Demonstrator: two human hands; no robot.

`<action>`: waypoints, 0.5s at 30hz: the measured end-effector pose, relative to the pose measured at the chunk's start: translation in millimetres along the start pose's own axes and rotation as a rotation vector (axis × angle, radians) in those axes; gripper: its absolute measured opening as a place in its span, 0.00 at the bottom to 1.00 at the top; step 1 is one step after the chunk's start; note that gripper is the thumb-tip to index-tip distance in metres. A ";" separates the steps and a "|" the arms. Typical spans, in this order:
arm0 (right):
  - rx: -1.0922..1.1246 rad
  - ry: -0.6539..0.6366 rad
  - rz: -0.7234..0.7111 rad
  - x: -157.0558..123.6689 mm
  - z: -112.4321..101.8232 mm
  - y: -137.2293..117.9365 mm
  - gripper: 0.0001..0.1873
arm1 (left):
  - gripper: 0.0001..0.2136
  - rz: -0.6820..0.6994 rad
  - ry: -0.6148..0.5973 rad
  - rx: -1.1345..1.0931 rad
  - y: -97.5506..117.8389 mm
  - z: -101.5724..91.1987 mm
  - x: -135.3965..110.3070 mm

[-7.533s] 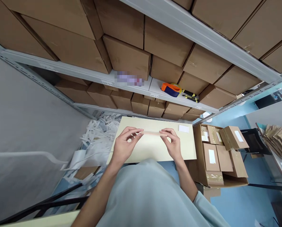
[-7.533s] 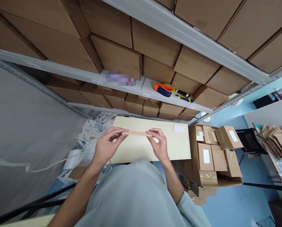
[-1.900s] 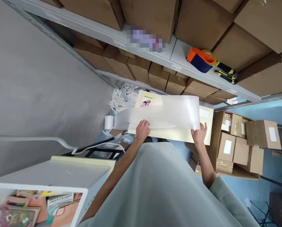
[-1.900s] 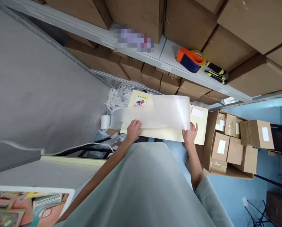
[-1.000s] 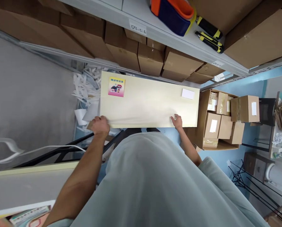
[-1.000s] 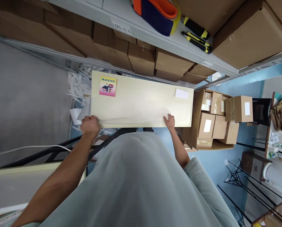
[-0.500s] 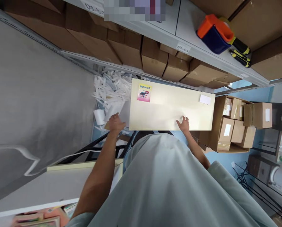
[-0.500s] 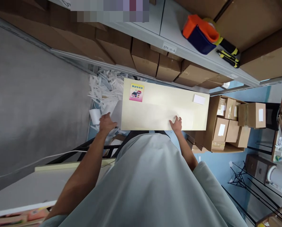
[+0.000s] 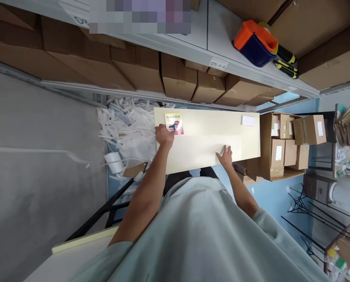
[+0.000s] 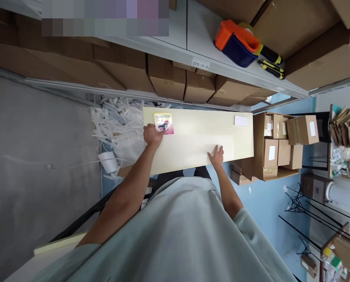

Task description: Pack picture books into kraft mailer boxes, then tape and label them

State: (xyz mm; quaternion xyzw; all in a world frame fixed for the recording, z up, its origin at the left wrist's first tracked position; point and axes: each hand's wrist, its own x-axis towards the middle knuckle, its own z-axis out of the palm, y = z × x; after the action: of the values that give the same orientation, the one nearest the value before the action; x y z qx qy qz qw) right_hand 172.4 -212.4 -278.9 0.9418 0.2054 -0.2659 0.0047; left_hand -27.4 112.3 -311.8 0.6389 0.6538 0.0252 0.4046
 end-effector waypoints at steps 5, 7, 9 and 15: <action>0.041 -0.020 0.000 8.2 2.9 1.5 0.46 | 0.08 0.117 -0.029 -0.011 21.3 0.1 -20.2; 0.074 -0.011 -0.044 12.4 1.7 10.1 0.43 | 0.10 0.174 -0.077 -0.146 35.9 15.4 -44.8; 0.117 0.002 -0.105 17.4 -1.1 26.0 0.37 | 0.15 0.190 -0.212 -0.386 51.4 42.2 -79.2; 0.533 -0.060 -0.224 46.9 -16.4 98.4 0.24 | 0.27 -0.056 -0.657 -0.763 86.9 164.8 -188.3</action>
State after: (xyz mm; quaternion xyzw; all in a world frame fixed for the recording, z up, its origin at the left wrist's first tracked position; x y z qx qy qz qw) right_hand 255.2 -282.5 -298.3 0.8731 0.2305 -0.3373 -0.2662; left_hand 108.8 -112.7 -281.1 0.4020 0.4527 0.0491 0.7944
